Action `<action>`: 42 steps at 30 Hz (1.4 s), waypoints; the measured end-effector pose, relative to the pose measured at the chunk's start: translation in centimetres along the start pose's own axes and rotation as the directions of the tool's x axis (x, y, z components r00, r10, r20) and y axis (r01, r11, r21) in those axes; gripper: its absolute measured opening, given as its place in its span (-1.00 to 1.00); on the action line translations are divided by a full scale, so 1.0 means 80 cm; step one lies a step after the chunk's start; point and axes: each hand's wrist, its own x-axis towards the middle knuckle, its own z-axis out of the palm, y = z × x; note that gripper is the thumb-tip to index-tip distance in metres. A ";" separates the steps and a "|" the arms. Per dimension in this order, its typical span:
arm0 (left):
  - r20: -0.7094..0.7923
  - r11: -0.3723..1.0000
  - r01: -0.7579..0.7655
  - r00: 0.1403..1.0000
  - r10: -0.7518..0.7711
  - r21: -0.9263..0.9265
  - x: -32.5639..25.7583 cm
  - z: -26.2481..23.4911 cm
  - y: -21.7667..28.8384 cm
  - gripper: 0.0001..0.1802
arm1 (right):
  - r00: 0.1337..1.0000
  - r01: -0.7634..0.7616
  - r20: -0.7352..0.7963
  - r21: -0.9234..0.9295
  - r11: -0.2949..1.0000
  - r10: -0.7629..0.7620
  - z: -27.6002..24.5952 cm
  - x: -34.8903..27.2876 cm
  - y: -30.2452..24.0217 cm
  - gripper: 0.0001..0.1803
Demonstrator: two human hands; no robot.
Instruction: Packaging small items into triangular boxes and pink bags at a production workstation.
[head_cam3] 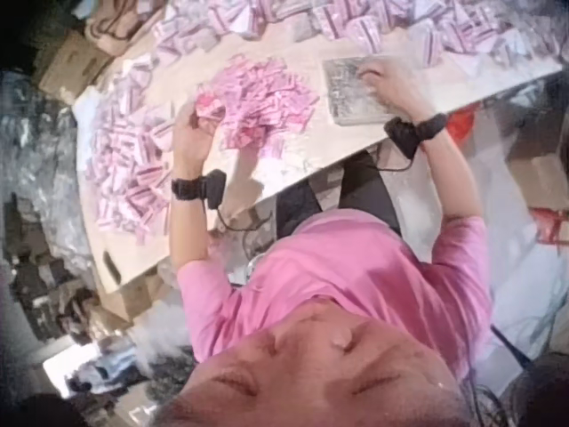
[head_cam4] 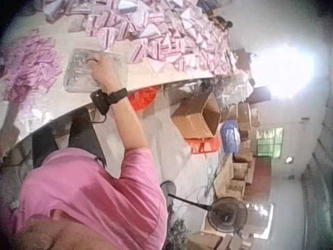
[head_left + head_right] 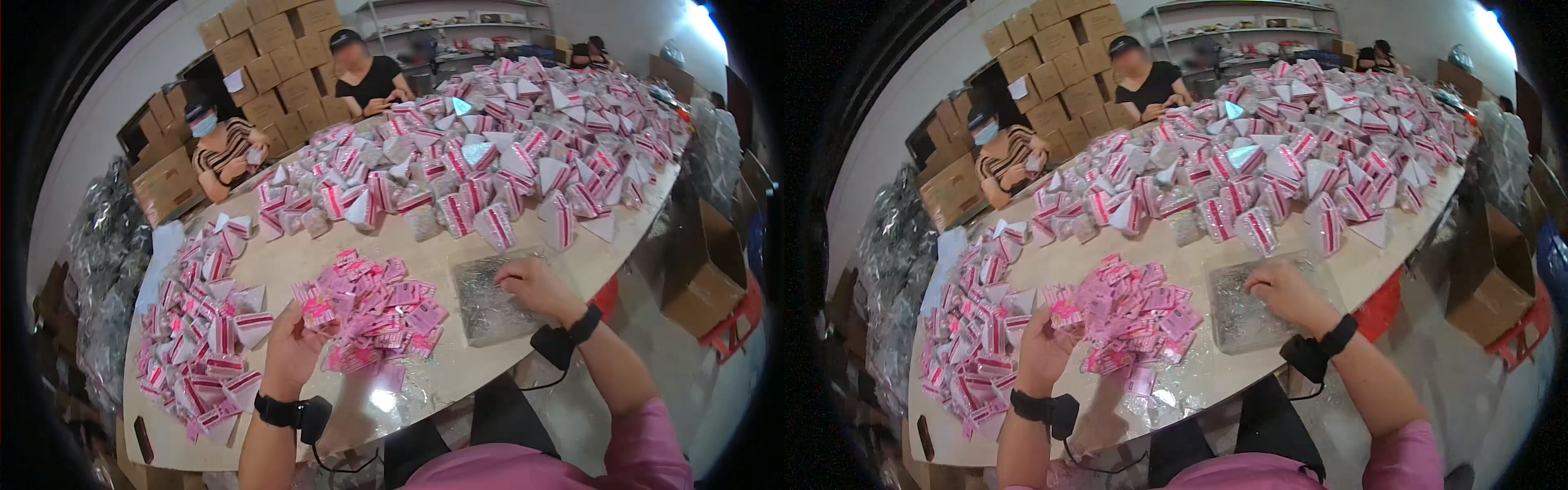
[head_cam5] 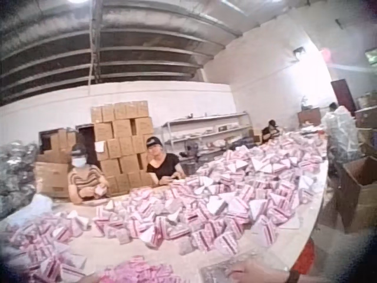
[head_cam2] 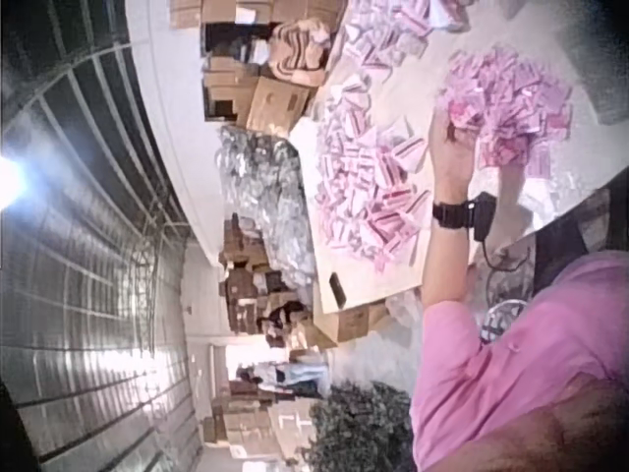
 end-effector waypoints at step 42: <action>0.015 0.972 -0.209 0.978 0.208 0.107 -0.079 0.084 -0.052 -0.37 | 0.972 -0.230 0.231 0.973 -0.021 0.038 0.162 -0.026 -0.118 -0.92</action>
